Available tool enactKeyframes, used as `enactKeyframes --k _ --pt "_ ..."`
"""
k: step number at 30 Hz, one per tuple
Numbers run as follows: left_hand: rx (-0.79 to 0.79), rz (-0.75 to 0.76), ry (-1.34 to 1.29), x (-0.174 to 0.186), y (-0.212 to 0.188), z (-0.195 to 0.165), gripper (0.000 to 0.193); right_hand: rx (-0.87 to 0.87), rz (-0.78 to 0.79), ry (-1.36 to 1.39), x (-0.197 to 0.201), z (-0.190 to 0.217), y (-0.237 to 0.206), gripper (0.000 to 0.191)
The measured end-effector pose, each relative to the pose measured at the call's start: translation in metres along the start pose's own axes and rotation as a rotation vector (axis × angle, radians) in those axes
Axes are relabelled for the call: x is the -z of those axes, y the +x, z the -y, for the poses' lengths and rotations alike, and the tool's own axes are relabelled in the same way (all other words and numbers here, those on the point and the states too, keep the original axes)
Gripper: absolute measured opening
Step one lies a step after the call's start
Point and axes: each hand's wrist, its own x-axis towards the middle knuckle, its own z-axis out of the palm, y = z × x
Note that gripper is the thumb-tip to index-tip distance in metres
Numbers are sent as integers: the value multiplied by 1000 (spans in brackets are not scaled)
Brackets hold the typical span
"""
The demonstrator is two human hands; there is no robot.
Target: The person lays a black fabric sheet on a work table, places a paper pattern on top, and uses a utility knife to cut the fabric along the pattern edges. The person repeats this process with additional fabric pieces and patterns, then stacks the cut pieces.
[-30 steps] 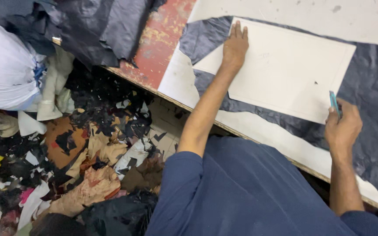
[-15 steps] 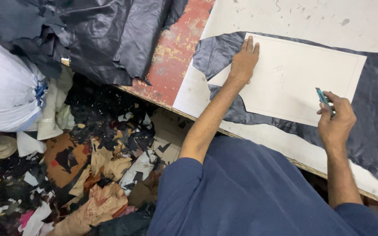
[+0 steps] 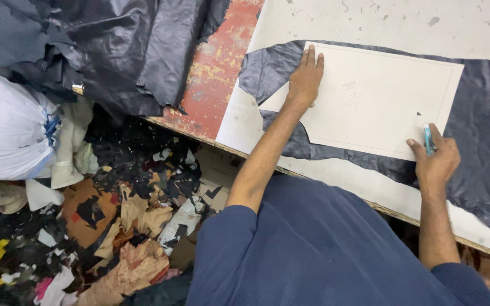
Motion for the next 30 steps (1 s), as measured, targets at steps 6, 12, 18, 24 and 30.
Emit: enactKeyframes --k 6,12,18,24,30 --pt "55 39 -20 5 0 -5 132 9 23 40 3 -1 7 64" --pt "97 -29 -47 12 -3 -7 121 64 92 48 17 10 16 65" --pt "31 -281 53 -3 -37 -8 67 150 199 59 34 20 30 70" --pt "323 -455 133 -26 -123 -19 49 111 314 49 48 28 40 76" --pt "373 -445 -3 -8 -152 -33 81 415 250 -83 62 54 68 42"
